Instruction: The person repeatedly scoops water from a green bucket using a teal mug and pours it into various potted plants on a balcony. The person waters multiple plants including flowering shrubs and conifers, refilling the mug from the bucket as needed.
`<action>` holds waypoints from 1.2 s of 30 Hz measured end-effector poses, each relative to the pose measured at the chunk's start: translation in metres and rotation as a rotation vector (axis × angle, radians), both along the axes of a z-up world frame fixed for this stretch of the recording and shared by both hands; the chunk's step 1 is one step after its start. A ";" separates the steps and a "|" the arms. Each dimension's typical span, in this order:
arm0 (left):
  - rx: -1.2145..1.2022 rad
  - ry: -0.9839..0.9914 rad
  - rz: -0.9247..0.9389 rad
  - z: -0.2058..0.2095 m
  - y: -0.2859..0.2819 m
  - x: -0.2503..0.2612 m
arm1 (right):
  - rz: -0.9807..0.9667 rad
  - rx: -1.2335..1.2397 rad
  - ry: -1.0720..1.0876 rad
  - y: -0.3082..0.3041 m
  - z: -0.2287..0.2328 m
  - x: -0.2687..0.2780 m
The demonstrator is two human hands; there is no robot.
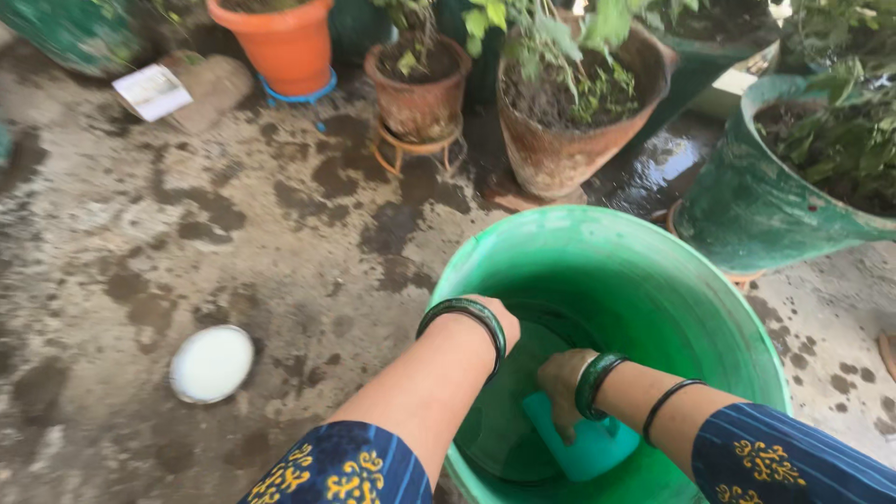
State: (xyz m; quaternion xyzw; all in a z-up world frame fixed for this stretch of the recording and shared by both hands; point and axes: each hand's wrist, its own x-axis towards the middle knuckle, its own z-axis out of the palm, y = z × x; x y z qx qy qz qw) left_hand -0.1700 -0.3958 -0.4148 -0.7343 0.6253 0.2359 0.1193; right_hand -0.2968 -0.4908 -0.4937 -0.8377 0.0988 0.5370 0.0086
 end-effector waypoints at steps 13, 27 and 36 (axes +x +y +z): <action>0.177 0.314 0.382 -0.005 0.021 -0.031 | -0.051 0.055 -0.294 0.012 -0.066 -0.011; 0.151 0.398 0.571 0.069 0.004 -0.027 | 0.065 0.205 -0.797 0.028 0.070 -0.059; -0.058 0.439 0.616 0.149 -0.028 -0.005 | 0.108 0.250 -1.058 -0.002 0.204 -0.064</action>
